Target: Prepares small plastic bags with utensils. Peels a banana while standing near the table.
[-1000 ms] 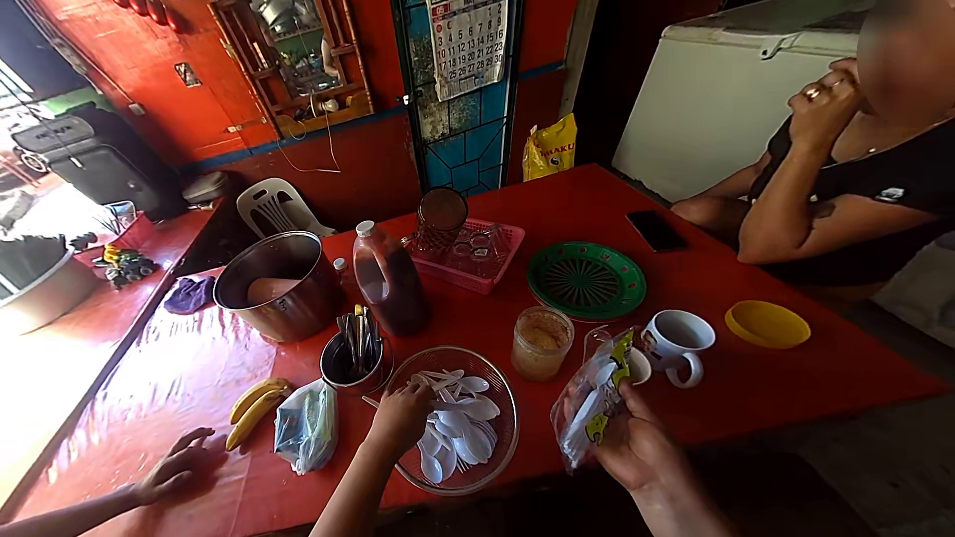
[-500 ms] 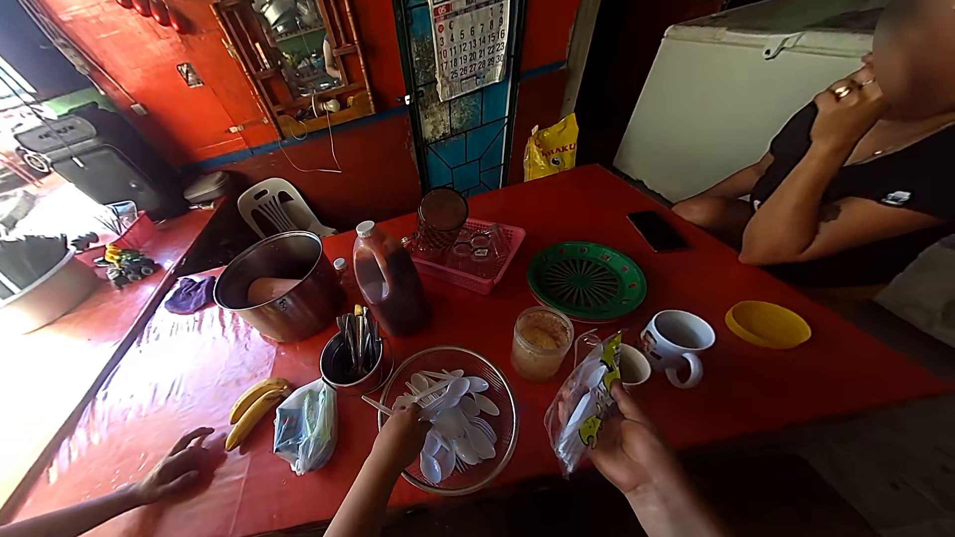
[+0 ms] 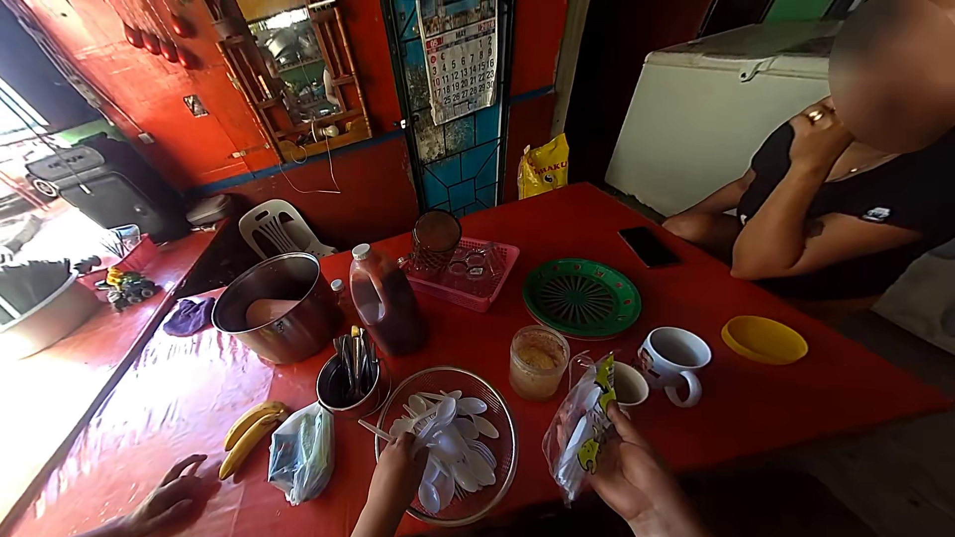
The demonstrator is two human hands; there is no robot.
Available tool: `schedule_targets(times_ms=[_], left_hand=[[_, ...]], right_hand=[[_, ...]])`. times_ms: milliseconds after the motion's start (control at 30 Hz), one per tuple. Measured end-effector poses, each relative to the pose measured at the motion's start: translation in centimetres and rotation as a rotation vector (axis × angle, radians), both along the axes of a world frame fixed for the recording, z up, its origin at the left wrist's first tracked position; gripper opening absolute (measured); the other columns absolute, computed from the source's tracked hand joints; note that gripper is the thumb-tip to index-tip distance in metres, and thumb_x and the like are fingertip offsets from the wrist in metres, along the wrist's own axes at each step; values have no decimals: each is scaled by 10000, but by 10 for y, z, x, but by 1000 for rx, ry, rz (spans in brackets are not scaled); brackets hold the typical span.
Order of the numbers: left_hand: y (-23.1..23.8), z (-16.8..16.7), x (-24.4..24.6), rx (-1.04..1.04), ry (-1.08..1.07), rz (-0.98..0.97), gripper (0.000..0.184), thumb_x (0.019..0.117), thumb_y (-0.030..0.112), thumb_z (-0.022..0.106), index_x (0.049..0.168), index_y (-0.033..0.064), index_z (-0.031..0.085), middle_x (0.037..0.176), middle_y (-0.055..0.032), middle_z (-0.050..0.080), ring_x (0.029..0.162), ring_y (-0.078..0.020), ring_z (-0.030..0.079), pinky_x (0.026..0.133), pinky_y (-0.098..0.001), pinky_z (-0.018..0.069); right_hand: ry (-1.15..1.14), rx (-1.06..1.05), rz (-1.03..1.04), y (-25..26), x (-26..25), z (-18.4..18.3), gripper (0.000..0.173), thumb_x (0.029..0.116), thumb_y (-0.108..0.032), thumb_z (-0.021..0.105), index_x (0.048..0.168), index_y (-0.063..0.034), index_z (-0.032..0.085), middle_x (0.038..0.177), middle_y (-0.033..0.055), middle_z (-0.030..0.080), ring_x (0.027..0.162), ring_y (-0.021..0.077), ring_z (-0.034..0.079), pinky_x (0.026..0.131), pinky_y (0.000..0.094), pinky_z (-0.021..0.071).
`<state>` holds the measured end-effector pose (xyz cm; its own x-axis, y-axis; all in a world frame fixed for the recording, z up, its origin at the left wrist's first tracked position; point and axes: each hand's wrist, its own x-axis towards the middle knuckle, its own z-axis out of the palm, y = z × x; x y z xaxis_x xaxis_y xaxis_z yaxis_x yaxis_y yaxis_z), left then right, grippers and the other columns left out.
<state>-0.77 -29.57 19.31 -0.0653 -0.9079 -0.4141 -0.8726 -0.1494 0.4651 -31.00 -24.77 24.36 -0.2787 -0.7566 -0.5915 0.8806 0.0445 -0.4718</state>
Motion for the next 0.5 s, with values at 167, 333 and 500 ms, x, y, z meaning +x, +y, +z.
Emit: schedule_targets(times_ms=[167,333,500], left_hand=[[3,-3,-12,-33,-169,6,414,1041,194,556,1444,99,565,1381,-178,612,1246,-319,629,1051,-466,512],[14,8,-18,-151,-268,29,411,1075,140,456,1470,57,536,1338,-223,623,1183,-368,656,1000,-489,539],[47,79,-13,-344,10,-100,333,1044,137,527,1302,-33,650,1156,-245,701,1053,-385,705,943,-527,558]], right_hand=[[-19,-5,26,-3,5,0,433,1103,-432,344,1256,-68,521,1022,152,679,883,244,723,763,405,627],[-27,-30,34,-1,6,2,442,1110,-417,325,1236,-51,536,993,155,688,843,238,727,733,396,630],[52,-22,-6,0,3,2,431,1108,-395,360,1286,-39,527,1031,174,691,867,253,727,746,408,626]])
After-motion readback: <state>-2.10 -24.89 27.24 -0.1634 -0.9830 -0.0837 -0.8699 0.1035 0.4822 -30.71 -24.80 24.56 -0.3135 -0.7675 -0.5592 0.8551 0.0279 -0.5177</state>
